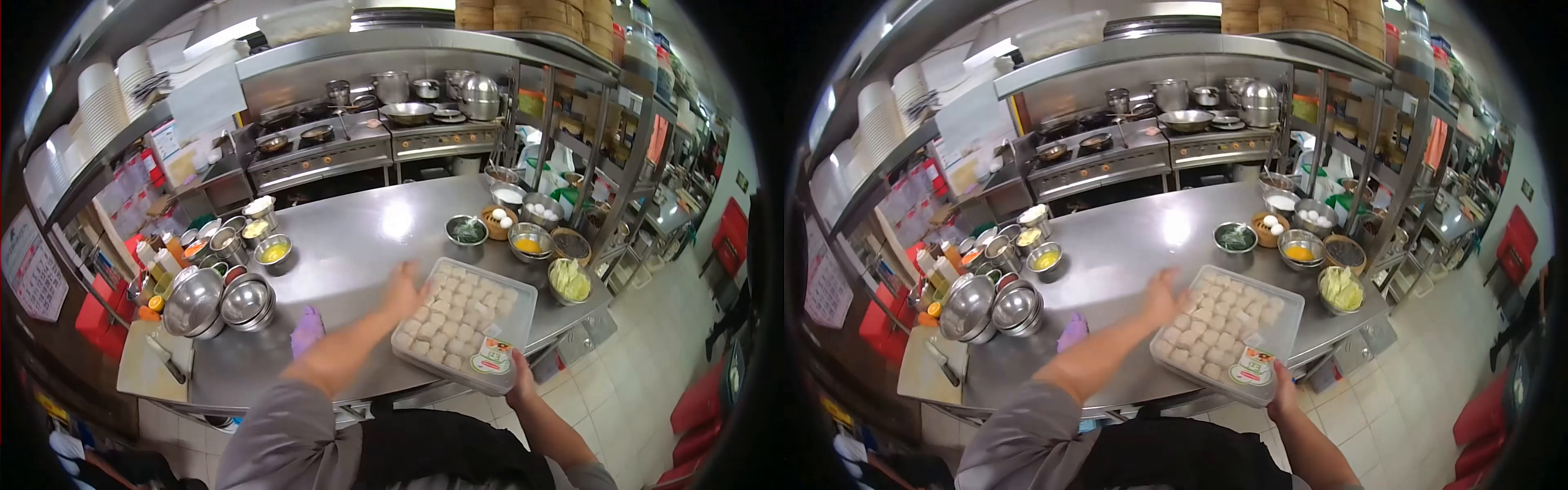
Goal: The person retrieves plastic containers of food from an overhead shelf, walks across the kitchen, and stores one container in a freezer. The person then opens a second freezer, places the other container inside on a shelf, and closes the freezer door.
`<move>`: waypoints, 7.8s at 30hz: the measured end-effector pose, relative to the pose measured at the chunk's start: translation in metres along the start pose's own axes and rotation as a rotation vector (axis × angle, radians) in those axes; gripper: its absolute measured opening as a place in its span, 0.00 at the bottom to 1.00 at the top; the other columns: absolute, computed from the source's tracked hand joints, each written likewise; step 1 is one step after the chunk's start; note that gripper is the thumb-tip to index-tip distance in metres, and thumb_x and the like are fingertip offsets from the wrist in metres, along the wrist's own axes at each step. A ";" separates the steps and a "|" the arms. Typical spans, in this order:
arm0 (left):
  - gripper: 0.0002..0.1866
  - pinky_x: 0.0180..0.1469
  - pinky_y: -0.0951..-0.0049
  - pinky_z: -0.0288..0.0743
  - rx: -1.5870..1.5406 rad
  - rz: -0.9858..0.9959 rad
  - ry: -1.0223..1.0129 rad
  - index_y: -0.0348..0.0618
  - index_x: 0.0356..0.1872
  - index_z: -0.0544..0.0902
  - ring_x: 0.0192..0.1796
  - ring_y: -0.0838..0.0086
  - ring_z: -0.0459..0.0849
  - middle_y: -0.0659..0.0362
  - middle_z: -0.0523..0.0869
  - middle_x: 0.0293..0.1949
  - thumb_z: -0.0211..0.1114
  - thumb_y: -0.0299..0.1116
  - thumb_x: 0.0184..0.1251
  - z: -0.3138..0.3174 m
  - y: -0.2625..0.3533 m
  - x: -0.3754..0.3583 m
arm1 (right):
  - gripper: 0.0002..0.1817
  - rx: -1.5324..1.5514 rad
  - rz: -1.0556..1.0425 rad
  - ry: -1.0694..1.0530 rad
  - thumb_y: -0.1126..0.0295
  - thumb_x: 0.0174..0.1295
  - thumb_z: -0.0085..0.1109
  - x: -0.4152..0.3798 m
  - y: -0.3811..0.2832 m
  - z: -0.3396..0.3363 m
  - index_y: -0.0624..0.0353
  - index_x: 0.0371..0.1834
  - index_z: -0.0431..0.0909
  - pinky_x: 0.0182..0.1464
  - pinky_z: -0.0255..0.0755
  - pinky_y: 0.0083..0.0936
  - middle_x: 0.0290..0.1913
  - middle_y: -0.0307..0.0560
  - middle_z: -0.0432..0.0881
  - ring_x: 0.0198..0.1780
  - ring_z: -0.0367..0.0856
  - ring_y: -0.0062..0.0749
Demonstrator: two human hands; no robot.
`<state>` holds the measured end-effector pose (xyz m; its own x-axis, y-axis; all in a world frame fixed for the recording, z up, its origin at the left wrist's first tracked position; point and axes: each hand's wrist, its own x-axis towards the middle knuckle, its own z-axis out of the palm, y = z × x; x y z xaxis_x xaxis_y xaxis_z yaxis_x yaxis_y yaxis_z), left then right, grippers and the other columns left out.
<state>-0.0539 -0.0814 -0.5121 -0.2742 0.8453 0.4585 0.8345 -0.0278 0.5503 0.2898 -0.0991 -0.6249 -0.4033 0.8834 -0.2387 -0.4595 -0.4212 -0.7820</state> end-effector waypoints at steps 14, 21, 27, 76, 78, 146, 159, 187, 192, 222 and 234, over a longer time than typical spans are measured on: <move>0.41 0.64 0.55 0.73 0.844 0.194 0.664 0.39 0.67 0.70 0.65 0.53 0.76 0.44 0.79 0.60 0.73 0.46 0.53 -0.410 0.162 0.242 | 0.41 -0.470 0.204 0.268 0.34 0.66 0.49 -0.031 -0.017 -0.006 0.52 0.72 0.59 0.38 0.79 0.43 0.58 0.57 0.75 0.42 0.84 0.46; 0.43 0.70 0.54 0.64 0.853 0.454 0.681 0.34 0.69 0.67 0.68 0.43 0.69 0.38 0.73 0.64 0.77 0.39 0.52 -0.441 0.107 0.297 | 0.36 -0.396 0.416 0.418 0.41 0.69 0.47 -0.139 0.022 -0.095 0.58 0.71 0.64 0.46 0.80 0.46 0.59 0.64 0.77 0.49 0.85 0.54; 0.45 0.64 0.52 0.72 0.973 0.398 0.814 0.37 0.69 0.65 0.63 0.40 0.74 0.38 0.74 0.60 0.79 0.35 0.49 -0.429 0.137 0.242 | 0.29 -0.292 0.452 0.622 0.48 0.70 0.51 -0.217 0.049 -0.142 0.61 0.63 0.71 0.42 0.82 0.43 0.50 0.58 0.81 0.41 0.86 0.47; 0.31 0.58 0.51 0.68 0.288 0.433 0.179 0.42 0.48 0.80 0.55 0.47 0.73 0.45 0.76 0.51 0.78 0.26 0.34 -0.054 0.066 -0.129 | 0.22 -0.347 0.370 0.661 0.54 0.66 0.57 -0.282 0.010 -0.177 0.59 0.54 0.76 0.34 0.78 0.33 0.39 0.49 0.82 0.31 0.83 0.36; 0.30 0.60 0.49 0.66 0.198 0.411 0.156 0.46 0.47 0.80 0.55 0.49 0.73 0.48 0.75 0.49 0.80 0.29 0.35 -0.046 0.063 -0.132 | 0.22 -0.387 0.409 0.656 0.54 0.67 0.57 -0.283 0.012 -0.172 0.60 0.54 0.76 0.32 0.79 0.31 0.38 0.50 0.82 0.30 0.84 0.37; 0.41 0.64 0.58 0.72 -0.425 -0.890 -0.296 0.34 0.59 0.81 0.61 0.49 0.81 0.41 0.81 0.60 0.46 0.66 0.69 0.000 -0.035 -0.107 | 0.36 -0.140 0.236 -0.342 0.54 0.69 0.55 -0.042 -0.028 -0.008 0.56 0.76 0.56 0.70 0.65 0.41 0.70 0.48 0.70 0.70 0.70 0.42; 0.38 0.64 0.51 0.70 -0.946 -1.038 -0.366 0.41 0.67 0.74 0.60 0.56 0.79 0.49 0.80 0.61 0.52 0.63 0.69 -0.015 0.001 -0.102 | 0.39 -0.036 0.339 -0.037 0.48 0.68 0.54 -0.024 -0.007 -0.021 0.57 0.76 0.57 0.71 0.64 0.41 0.72 0.51 0.67 0.70 0.68 0.41; 0.44 0.69 0.52 0.67 -1.150 -0.599 -0.799 0.42 0.75 0.60 0.71 0.55 0.70 0.49 0.68 0.72 0.55 0.66 0.69 -0.032 0.128 -0.108 | 0.38 0.208 -0.064 0.060 0.66 0.69 0.56 -0.181 -0.097 0.006 0.49 0.80 0.48 0.66 0.72 0.41 0.71 0.49 0.66 0.68 0.73 0.40; 0.43 0.67 0.54 0.71 -1.221 -0.571 -0.921 0.42 0.74 0.61 0.69 0.56 0.72 0.49 0.70 0.70 0.59 0.63 0.69 -0.002 0.149 -0.115 | 0.38 0.210 -0.107 0.171 0.66 0.70 0.55 -0.241 -0.123 0.004 0.50 0.80 0.47 0.66 0.73 0.40 0.72 0.49 0.66 0.68 0.73 0.40; 0.40 0.63 0.65 0.74 -1.159 -0.382 -1.367 0.37 0.70 0.66 0.63 0.67 0.78 0.51 0.78 0.63 0.59 0.61 0.71 0.239 0.595 -0.238 | 0.34 0.232 -0.416 0.665 0.63 0.69 0.54 -0.537 -0.273 -0.322 0.59 0.75 0.55 0.63 0.72 0.36 0.65 0.53 0.72 0.64 0.76 0.39; 0.44 0.60 0.67 0.77 -1.189 -0.094 -1.647 0.35 0.68 0.65 0.61 0.67 0.80 0.48 0.77 0.62 0.66 0.62 0.65 0.455 0.820 -0.146 | 0.30 0.220 -0.541 1.031 0.55 0.69 0.52 -0.512 -0.415 -0.475 0.68 0.65 0.70 0.58 0.77 0.34 0.57 0.58 0.81 0.55 0.83 0.43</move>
<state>0.8877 0.0150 -0.4453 0.8888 0.4306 -0.1567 -0.0042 0.3495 0.9369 1.0634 -0.2788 -0.4515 0.6672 0.6640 -0.3376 -0.5415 0.1212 -0.8319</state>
